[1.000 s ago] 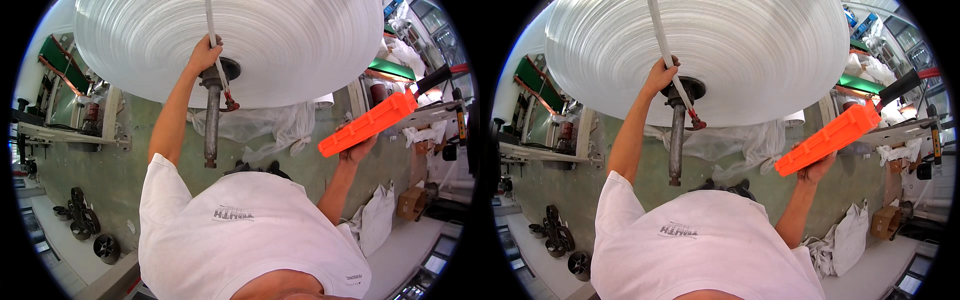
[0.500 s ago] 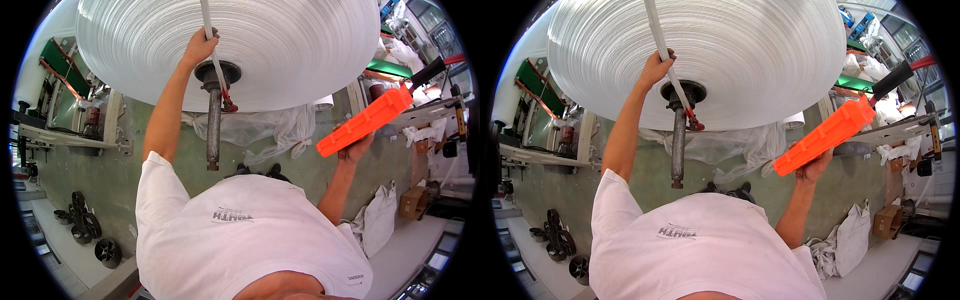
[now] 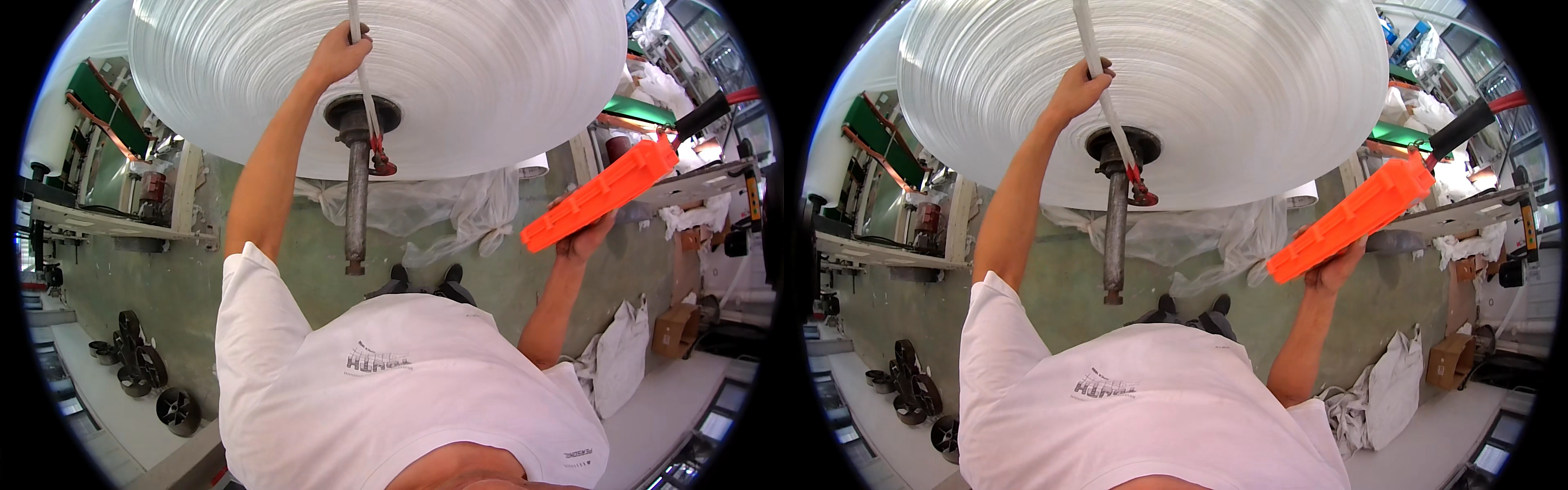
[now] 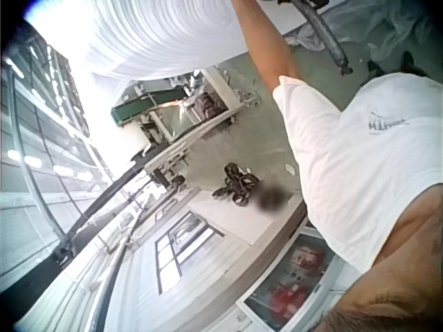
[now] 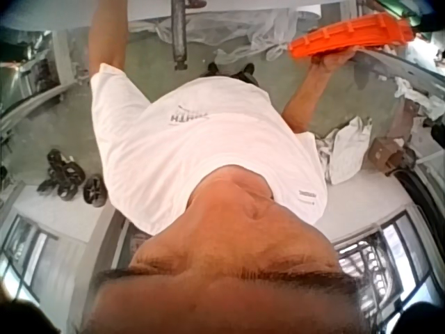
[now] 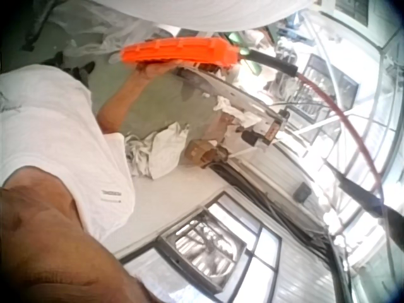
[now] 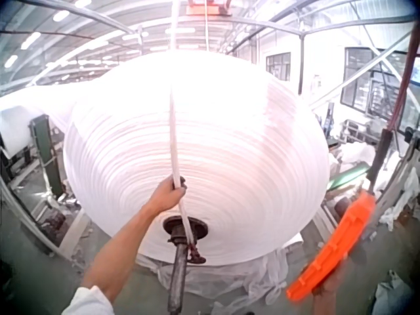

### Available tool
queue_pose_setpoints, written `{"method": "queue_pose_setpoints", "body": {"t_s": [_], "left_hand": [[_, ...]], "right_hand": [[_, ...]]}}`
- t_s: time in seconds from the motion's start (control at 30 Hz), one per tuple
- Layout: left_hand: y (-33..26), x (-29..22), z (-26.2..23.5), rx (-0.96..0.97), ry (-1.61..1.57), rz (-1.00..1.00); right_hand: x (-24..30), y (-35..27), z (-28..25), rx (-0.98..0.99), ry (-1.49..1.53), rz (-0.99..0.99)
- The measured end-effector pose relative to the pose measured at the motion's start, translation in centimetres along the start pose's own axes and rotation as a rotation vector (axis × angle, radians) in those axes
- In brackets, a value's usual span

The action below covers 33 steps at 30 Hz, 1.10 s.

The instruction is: The person operates a large industrial rolling machine in a factory setting. They manually adjust the central metal shaft of a large white roll using a red wrench and a metal rod. The person then uses an orange remote control to lift the roll and guide it onto a conveyor system, finally pressing buttons on a wall-mounted control panel to operate the machinery.

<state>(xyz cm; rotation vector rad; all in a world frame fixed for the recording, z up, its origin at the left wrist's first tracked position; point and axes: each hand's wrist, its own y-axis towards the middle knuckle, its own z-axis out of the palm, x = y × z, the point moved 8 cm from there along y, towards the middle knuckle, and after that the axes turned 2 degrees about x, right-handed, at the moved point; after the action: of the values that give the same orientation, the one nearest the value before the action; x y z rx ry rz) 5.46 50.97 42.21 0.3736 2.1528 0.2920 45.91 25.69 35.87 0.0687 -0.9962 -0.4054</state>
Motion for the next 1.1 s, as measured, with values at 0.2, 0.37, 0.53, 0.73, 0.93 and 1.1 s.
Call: {"method": "queue_pose_setpoints", "body": {"t_s": [0.2,0.37,0.53,0.73,0.93,1.1], "left_hand": [[0.4,-2.6,-0.3,0.045,0.055,0.008],[0.5,-3.9,-1.0,0.039,0.118,-0.020],[-0.5,-4.4,-1.4,-0.063,0.088,0.016],[-11.1,1.1,-3.8,-0.091,0.001,-0.101],[-35.7,23.4,-7.8,-0.322,-0.079,-0.544],[-73.7,38.3,-7.2,-0.747,-0.579,-1.349]], "right_hand": [[0.4,-0.4,1.2,0.014,-0.032,-0.004],[-0.2,-0.3,1.5,0.006,-0.027,0.014],[-2.9,0.9,-1.0,0.055,-0.004,0.059],[-2.0,0.3,-2.2,0.183,-0.501,-0.208],[-1.2,-2.0,-4.6,-0.022,-0.390,-0.349],[-5.5,-5.4,-7.5,-0.345,-0.449,-0.360]]}}
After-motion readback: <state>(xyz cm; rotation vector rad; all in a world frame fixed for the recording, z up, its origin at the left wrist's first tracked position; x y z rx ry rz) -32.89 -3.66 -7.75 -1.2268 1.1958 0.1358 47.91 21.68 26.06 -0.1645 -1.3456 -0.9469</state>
